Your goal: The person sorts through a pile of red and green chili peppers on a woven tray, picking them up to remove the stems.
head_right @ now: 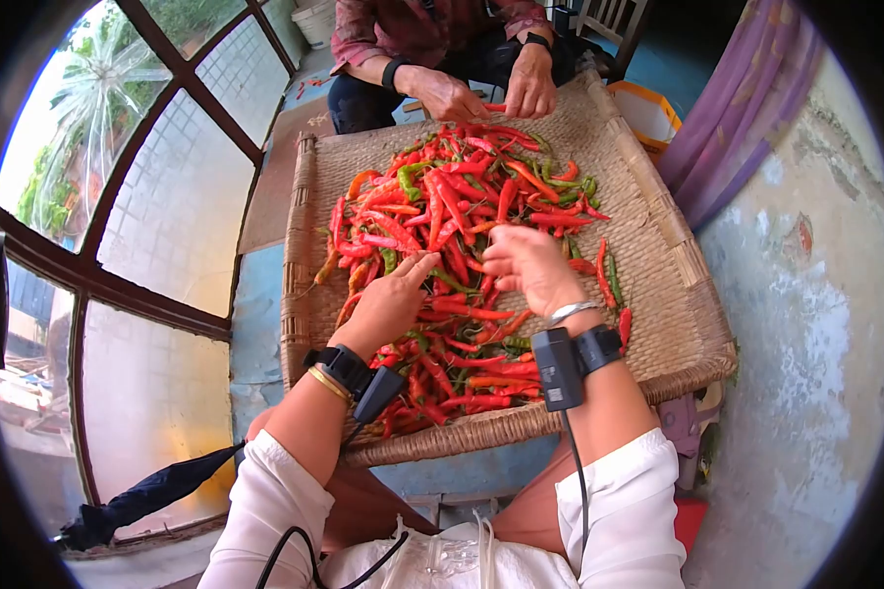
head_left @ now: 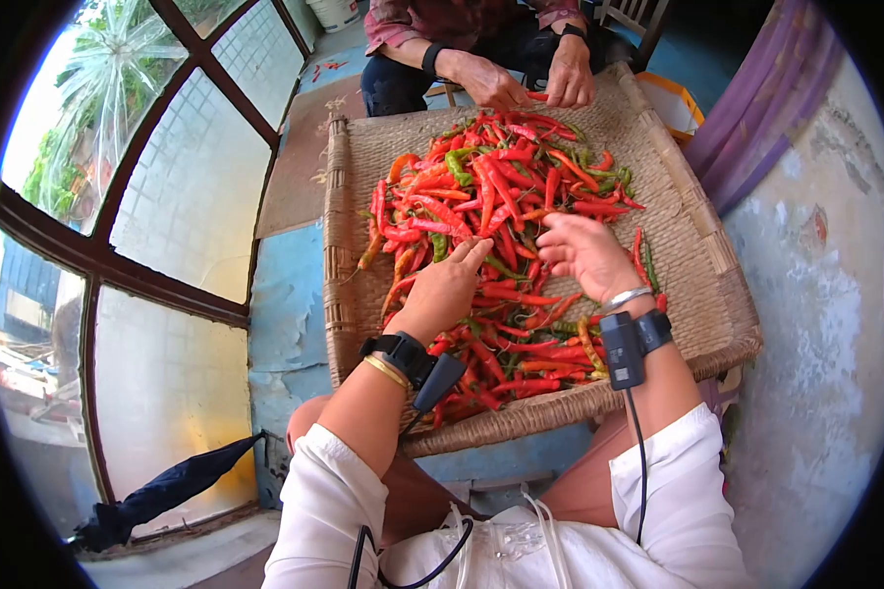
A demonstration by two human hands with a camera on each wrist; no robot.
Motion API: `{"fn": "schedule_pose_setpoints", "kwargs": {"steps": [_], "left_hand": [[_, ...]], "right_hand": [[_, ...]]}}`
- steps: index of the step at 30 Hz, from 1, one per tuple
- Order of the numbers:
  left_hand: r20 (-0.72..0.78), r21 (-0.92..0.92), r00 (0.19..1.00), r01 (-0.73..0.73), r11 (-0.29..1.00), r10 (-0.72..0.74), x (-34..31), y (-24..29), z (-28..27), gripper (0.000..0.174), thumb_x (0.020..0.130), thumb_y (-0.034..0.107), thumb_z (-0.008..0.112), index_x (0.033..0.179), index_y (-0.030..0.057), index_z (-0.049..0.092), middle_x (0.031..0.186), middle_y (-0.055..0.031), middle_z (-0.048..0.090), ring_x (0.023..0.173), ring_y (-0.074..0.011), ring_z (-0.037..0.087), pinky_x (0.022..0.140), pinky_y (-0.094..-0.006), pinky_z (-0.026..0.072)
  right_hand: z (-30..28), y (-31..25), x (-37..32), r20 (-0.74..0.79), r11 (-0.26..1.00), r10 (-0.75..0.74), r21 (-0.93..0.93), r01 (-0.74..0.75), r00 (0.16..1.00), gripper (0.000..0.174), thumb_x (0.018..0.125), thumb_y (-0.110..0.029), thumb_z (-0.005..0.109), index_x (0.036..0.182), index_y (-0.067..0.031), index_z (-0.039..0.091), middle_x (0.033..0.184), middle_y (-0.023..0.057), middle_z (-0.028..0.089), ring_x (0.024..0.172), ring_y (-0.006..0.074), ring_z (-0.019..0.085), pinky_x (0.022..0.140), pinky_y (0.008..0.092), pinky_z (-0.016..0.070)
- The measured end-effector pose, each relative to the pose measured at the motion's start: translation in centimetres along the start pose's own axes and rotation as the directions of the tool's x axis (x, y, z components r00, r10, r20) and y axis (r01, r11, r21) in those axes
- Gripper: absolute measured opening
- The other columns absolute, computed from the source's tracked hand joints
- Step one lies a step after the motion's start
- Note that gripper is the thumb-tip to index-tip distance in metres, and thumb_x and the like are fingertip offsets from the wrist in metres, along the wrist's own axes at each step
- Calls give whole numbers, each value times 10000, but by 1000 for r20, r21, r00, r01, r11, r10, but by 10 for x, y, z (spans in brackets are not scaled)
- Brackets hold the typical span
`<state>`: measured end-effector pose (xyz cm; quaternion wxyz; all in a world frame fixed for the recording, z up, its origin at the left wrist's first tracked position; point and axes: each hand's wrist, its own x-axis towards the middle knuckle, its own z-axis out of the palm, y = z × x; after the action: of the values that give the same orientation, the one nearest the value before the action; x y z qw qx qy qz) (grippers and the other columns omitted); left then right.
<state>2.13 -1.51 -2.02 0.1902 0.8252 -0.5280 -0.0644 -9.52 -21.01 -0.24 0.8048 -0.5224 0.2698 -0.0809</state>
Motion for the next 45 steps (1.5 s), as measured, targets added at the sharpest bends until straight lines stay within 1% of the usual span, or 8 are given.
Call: {"fn": "schedule_pose_setpoints", "kwargs": {"steps": [7, 15, 18, 23, 29, 33, 37, 45], "left_hand": [[77, 126, 996, 31, 991, -41, 0, -2, 8, 375, 744, 62, 536, 1117, 93, 517, 1051, -107, 522, 838, -289, 587, 672, -389, 485], [-58, 53, 992, -106, 993, 109, 3, 3, 7, 142, 758, 100, 566, 895, 74, 592, 941, -92, 557, 779, -274, 589, 675, -371, 484], [-187, -295, 980, -118, 948, 63, 5, 19, -11, 134, 765, 59, 598, 891, 27, 563, 846, -123, 590, 751, -273, 592, 651, -337, 473], [-346, -351, 933, -31, 936, -99, 7, 10, -14, 175, 773, 105, 624, 927, 36, 578, 834, -135, 602, 773, -242, 611, 628, -334, 465], [-57, -221, 998, -23, 975, 10, 2, 7, -8, 186, 775, 148, 596, 921, 34, 600, 822, -143, 612, 772, -294, 599, 673, -364, 469], [119, -22, 991, -65, 998, 68, -5, 8, 6, 252, 734, 171, 608, 968, 78, 609, 900, -100, 595, 818, -282, 588, 707, -372, 478], [177, 44, 984, -42, 998, 34, -5, 10, 5, 255, 724, 166, 617, 970, 98, 611, 890, -82, 572, 798, -266, 590, 690, -378, 481], [57, -88, 997, -41, 995, 46, 0, 16, -9, 177, 739, 140, 617, 899, 64, 616, 826, -94, 592, 718, -284, 596, 627, -373, 478]], "right_hand": [[30, 16, -9, 139, 772, 138, -636, -19, 981, 445, 847, -186, 540, 1217, 40, 444, 982, 77, 593, 735, 101, 584, 522, 218, 466], [38, 11, -15, 206, 712, 97, -698, 77, 974, 285, 827, -110, 565, 1086, 9, 566, 742, 15, 597, 585, 67, 541, 495, 222, 446], [37, 5, -14, 232, 723, 68, -682, 113, 970, 230, 830, -136, 572, 1011, 3, 599, 699, 8, 590, 532, 61, 521, 474, 212, 438], [15, -18, -9, 154, 857, 13, -511, 68, 988, 172, 828, -179, 581, 837, -12, 623, 641, 11, 582, 463, 64, 508, 427, 183, 393], [-2, -21, -8, -212, 965, -25, 249, 79, 977, 274, 870, -313, 533, 926, -45, 538, 722, 54, 607, 558, 107, 582, 430, 204, 438], [11, -5, -8, 8, 961, 135, -245, -129, 991, 348, 857, -303, 545, 1064, -25, 509, 815, 82, 617, 611, 107, 589, 452, 227, 454], [28, 22, -5, 262, 620, -17, -754, 215, 965, 358, 802, -180, 603, 1082, 38, 553, 837, 90, 623, 681, 139, 600, 588, 274, 482], [29, 30, -5, 472, 334, -169, -799, 501, 865, 284, 757, -132, 609, 1016, -14, 599, 830, 108, 636, 764, 177, 609, 692, 312, 481]]}}
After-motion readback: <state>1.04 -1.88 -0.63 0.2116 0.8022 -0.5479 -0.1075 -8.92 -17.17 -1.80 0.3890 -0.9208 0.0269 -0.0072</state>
